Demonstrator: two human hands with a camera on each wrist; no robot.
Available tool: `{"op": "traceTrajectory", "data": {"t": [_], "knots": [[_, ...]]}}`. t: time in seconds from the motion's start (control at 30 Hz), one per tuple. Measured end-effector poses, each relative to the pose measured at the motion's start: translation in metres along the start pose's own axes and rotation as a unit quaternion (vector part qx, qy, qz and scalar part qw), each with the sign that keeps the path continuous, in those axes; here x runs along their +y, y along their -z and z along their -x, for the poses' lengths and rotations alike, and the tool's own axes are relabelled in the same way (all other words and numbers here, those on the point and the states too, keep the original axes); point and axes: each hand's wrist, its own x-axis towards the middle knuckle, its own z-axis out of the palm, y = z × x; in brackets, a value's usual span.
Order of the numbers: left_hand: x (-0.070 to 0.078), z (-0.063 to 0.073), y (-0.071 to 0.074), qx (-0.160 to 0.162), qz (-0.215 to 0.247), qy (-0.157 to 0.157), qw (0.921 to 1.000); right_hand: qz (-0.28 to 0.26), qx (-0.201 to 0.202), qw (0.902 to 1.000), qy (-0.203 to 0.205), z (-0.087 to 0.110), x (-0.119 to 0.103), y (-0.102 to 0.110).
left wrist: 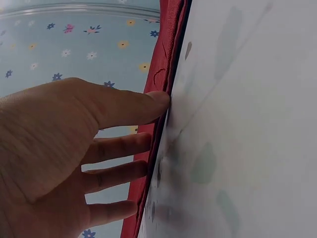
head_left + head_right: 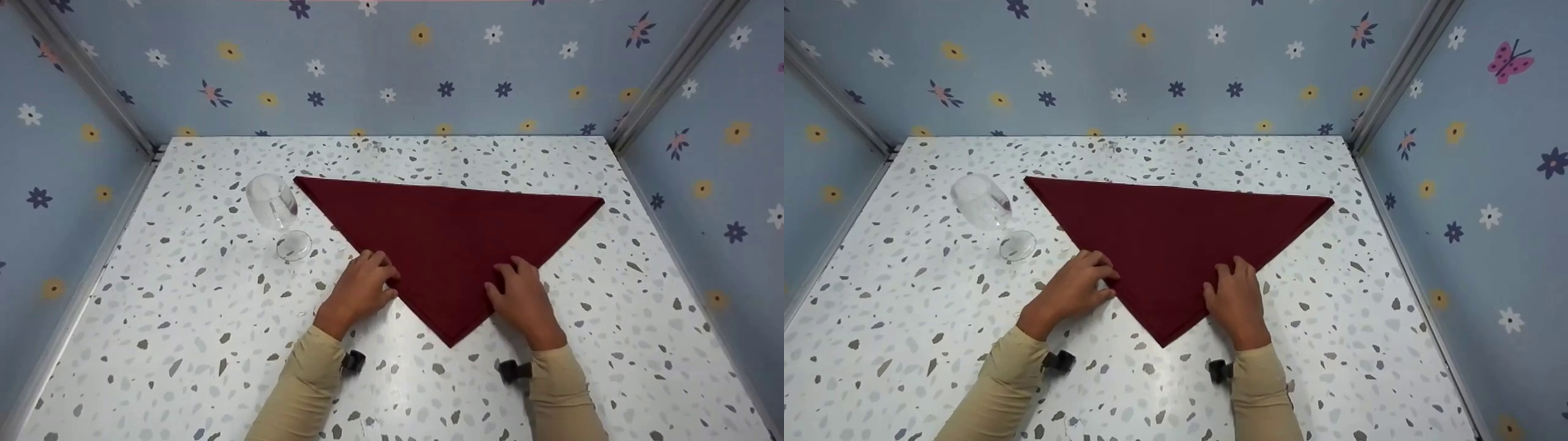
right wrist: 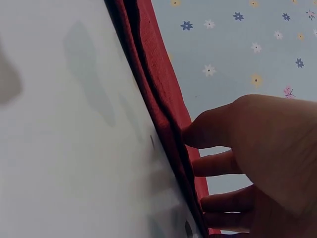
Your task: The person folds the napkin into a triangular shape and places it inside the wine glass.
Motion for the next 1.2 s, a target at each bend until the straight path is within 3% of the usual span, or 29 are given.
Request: {"op": "traceTrajectory", "data": {"t": [0.2,0.4,0.63,0.8,1.07,1.2], "knots": [[0.003,-0.002,-0.001,-0.027,0.029,0.005,0.9992,-0.031,-0.020,0.9990,0.024,0.001,0.005,0.007],[0.006,0.001,-0.005,-0.073,0.064,-0.004,0.9953,-0.070,-0.104,0.9902,0.062,0.005,0.003,0.011],[0.006,-0.003,-0.006,-0.085,0.088,-0.011,0.9924,-0.102,-0.163,0.9797,0.057,0.010,0.000,0.016],[0.005,-0.005,-0.005,-0.079,0.097,-0.024,0.9918,-0.118,-0.161,0.9776,0.068,0.007,0.002,0.015],[0.001,-0.006,-0.006,-0.053,0.088,-0.037,0.9940,-0.100,-0.138,0.9814,0.088,0.006,0.002,0.014],[0.001,-0.005,-0.006,-0.065,0.089,-0.028,0.9935,-0.091,-0.112,0.9842,0.102,0.004,0.001,0.012]]}}
